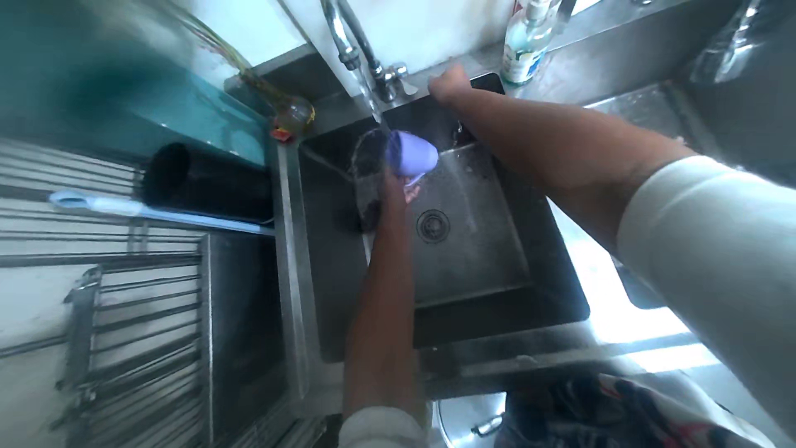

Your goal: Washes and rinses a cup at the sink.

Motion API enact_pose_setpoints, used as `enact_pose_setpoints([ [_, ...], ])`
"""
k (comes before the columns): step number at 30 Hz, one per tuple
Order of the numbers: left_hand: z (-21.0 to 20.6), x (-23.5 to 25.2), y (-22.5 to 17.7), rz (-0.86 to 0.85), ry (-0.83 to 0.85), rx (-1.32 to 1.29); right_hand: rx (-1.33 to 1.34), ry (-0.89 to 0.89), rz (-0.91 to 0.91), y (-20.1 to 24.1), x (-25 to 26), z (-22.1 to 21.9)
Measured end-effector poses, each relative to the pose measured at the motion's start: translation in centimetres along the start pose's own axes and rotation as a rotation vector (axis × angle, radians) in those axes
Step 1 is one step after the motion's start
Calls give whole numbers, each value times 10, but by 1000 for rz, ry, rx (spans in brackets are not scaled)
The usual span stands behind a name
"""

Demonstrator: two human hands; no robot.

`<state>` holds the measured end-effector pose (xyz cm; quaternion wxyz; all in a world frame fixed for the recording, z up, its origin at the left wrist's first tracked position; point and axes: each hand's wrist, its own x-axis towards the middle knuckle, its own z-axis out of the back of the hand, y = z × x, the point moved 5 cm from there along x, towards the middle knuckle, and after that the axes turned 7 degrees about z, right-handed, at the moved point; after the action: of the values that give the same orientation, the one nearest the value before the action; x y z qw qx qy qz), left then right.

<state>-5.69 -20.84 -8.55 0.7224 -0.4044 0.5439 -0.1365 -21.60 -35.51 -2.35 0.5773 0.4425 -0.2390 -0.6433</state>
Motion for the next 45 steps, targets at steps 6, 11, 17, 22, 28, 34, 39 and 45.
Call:
enact_pose_setpoints([
  [6,1,-7,-11,-342,-156,632,-5,80,-71,-11,7,-8],
  [11,8,-2,-1,-323,-155,605,46,154,-105,-17,15,-26],
  [17,13,4,10,-245,-182,647,166,226,-84,-17,18,-36],
  [22,10,6,8,-172,-135,720,251,182,-140,-14,22,-32],
  [28,11,5,0,-179,-139,704,327,182,-173,-6,27,-33],
  [34,7,9,-8,-206,-122,732,309,132,-180,0,31,-32],
  [39,8,7,-3,-203,-98,755,231,161,-154,10,17,-31],
  [45,18,0,10,-160,-48,735,520,95,-209,13,40,-49],
])
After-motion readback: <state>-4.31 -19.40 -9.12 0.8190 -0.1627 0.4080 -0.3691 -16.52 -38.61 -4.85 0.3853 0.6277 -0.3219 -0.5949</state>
